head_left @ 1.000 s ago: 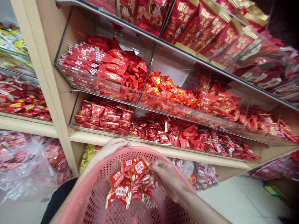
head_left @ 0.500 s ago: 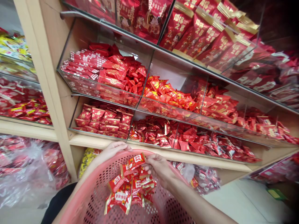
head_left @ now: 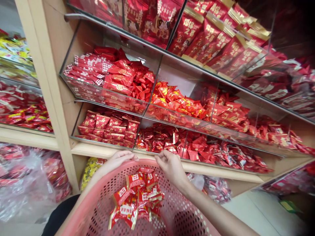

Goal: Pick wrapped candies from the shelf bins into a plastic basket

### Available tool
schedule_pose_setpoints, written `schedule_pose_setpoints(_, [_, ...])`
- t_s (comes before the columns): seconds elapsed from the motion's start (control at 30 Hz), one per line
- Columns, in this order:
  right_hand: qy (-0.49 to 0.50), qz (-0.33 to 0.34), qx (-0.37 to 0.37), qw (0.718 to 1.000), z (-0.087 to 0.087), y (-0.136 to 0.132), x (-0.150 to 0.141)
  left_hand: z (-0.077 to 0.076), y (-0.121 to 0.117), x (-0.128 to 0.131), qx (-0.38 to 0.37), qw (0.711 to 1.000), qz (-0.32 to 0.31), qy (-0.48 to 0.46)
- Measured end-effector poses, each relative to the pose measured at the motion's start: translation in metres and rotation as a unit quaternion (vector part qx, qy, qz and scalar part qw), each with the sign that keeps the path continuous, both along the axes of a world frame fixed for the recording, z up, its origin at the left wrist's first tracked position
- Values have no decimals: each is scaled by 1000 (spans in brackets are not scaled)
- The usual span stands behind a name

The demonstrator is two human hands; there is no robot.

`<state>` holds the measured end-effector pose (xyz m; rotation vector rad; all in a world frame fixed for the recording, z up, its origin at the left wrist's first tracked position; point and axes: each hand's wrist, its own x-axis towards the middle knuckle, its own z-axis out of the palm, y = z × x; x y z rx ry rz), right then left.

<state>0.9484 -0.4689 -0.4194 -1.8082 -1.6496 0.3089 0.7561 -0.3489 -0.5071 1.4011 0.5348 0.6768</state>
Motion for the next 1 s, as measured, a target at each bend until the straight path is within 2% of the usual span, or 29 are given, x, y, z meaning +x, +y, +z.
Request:
schedule_pose_setpoints(0.07, [-128, 26, 43, 991, 17, 17, -3, 1, 0, 1, 7, 1000, -2, -2])
schedule_pose_setpoints(0.13, [-258, 21, 60, 964, 29, 41, -9, 1, 0, 1, 11, 1000, 1, -2])
schedule_pose_setpoints(0.2, [-358, -7, 58, 932, 34, 68, -16, 3, 0, 0, 14, 1000, 4, 3])
schedule_pose_setpoints(0.27, [-410, -25, 49, 910, 31, 92, -23, 5, -1, -1, 17, 1000, 6, 11])
schedule_pose_setpoints(0.37, [-436, -23, 39, 899, 23, 116, -29, 10, -2, -4, 12, 1000, 12, 12])
schedule_pose_setpoints(0.47, [-433, -25, 49, 900, 19, 126, -26, 12, -2, -4, 1, 1000, 10, 13])
schedule_pose_setpoints(0.63, [-411, -45, 56, 909, 22, 137, -14, 8, -2, -3, -7, 1000, 14, 0])
schedule_pose_setpoints(0.77, [-413, 3, 39, 910, 17, 143, -16, 6, -2, -2, 5, 1000, 11, -4])
schedule_pose_setpoints(0.87, [-425, 33, 40, 904, 12, 142, -20, 7, -2, -3, 10, 1000, 9, -1])
schedule_pose_setpoints(1.0, [-455, 27, 61, 888, 11, 139, -23, 10, -3, -2, 8, 1000, 15, 11])
